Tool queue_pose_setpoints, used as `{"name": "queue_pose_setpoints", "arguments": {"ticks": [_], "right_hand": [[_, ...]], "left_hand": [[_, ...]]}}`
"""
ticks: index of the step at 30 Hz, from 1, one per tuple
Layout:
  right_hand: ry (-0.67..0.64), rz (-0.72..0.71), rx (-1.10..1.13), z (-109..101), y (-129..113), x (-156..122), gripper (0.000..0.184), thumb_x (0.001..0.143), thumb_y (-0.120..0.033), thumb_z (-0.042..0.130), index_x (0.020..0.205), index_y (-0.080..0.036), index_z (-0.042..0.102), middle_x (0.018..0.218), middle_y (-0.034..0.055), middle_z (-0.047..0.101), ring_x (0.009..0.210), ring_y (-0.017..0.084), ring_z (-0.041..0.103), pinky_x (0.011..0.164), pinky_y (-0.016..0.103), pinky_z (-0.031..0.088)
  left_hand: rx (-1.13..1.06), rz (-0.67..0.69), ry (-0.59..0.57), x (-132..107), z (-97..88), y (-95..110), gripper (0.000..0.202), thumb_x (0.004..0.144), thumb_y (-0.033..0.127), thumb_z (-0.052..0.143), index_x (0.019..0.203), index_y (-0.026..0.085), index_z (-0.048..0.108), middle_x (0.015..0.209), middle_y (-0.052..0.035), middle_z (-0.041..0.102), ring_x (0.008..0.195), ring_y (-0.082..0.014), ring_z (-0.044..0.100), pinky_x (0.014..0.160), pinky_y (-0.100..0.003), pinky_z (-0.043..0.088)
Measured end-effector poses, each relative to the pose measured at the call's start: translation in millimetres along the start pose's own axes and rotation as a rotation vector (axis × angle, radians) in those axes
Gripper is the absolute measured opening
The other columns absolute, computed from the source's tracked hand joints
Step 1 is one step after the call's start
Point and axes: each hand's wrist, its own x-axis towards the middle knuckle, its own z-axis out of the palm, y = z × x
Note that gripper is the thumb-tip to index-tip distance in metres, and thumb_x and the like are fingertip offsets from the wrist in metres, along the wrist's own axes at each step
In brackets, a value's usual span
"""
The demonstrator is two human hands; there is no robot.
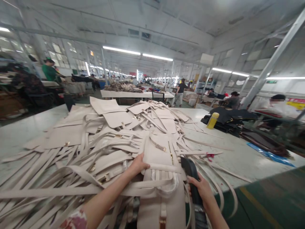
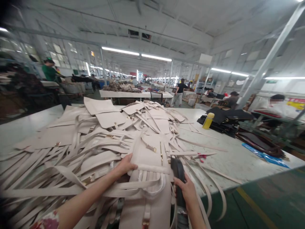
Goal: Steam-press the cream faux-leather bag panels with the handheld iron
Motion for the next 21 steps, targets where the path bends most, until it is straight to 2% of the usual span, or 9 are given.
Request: {"name": "queue_pose_setpoints", "arguments": {"ticks": [6, 8, 11, 13, 16, 19, 21], "right_hand": [[-0.132, 0.118, -0.034, -7, -12, 39, 0.03, 0.058, -0.033, 0.069, 0.072, -0.018, 0.047, 0.044, -0.0043, 0.053, 0.033, 0.013, 0.049, 0.031, 0.024, 0.041], [-0.104, 0.087, -0.033, -6, -16, 54, 0.032, 0.056, -0.034, 0.069, 0.072, -0.018, 0.047, 0.044, -0.0048, 0.052, 0.032, 0.013, 0.049, 0.031, 0.023, 0.041], [0.005, -0.011, -0.01, -8, -22, 64, 0.037, 0.056, -0.04, 0.07, 0.075, -0.018, 0.046, 0.044, -0.0066, 0.051, 0.033, 0.013, 0.05, 0.033, 0.023, 0.042], [0.065, -0.055, -0.001, -13, -25, 59, 0.04, 0.056, -0.042, 0.07, 0.077, -0.019, 0.045, 0.044, -0.0071, 0.051, 0.034, 0.013, 0.05, 0.034, 0.023, 0.042], [0.084, -0.067, -0.014, -20, -23, 34, 0.038, 0.057, -0.04, 0.071, 0.078, -0.018, 0.047, 0.044, -0.0065, 0.052, 0.034, 0.013, 0.05, 0.033, 0.023, 0.041], [0.064, -0.039, -0.028, -24, -12, 0, 0.038, 0.06, -0.041, 0.071, 0.081, -0.017, 0.051, 0.042, -0.0056, 0.053, 0.033, 0.014, 0.049, 0.033, 0.023, 0.04], [0.048, -0.015, -0.03, -23, 1, -21, 0.044, 0.058, -0.044, 0.072, 0.086, -0.017, 0.053, 0.042, -0.0045, 0.054, 0.033, 0.015, 0.049, 0.034, 0.025, 0.04]], "left_hand": [[0.001, 0.008, 0.029, -2, 2.7, -2, 0.047, 0.044, 0.004, 0.065, 0.09, 0.014, 0.061, 0.078, 0.0008, 0.065, 0.078, -0.0192, 0.057, 0.067, -0.023, 0.042], [0.001, 0.014, 0.029, -3, 2.3, -1, 0.048, 0.044, 0.004, 0.065, 0.09, 0.014, 0.061, 0.077, 0.0008, 0.065, 0.077, -0.0191, 0.057, 0.067, -0.023, 0.042], [0.001, 0.023, 0.015, -3, 0.8, -1, 0.045, 0.045, 0.004, 0.064, 0.089, 0.013, 0.062, 0.072, 0.0011, 0.064, 0.073, -0.019, 0.057, 0.063, -0.023, 0.041], [-0.001, 0.025, 0.002, -1, -0.5, -1, 0.042, 0.045, 0.005, 0.064, 0.086, 0.012, 0.062, 0.069, 0.0012, 0.063, 0.07, -0.0192, 0.056, 0.061, -0.023, 0.041], [-0.026, 0.027, -0.012, 3, -1.6, -2, 0.035, 0.047, 0.009, 0.065, 0.082, 0.013, 0.063, 0.07, 0.0006, 0.064, 0.071, -0.0193, 0.056, 0.061, -0.023, 0.041], [-0.071, 0.008, -0.018, 5, -1.8, -1, 0.023, 0.056, 0.023, 0.065, 0.076, 0.013, 0.064, 0.069, -0.0009, 0.064, 0.073, -0.0201, 0.057, 0.063, -0.024, 0.042], [-0.095, -0.019, -0.017, 4, -2.3, -1, 0.023, 0.062, 0.034, 0.062, 0.072, 0.013, 0.063, 0.065, -0.0017, 0.064, 0.072, -0.0208, 0.057, 0.06, -0.025, 0.042]]}}
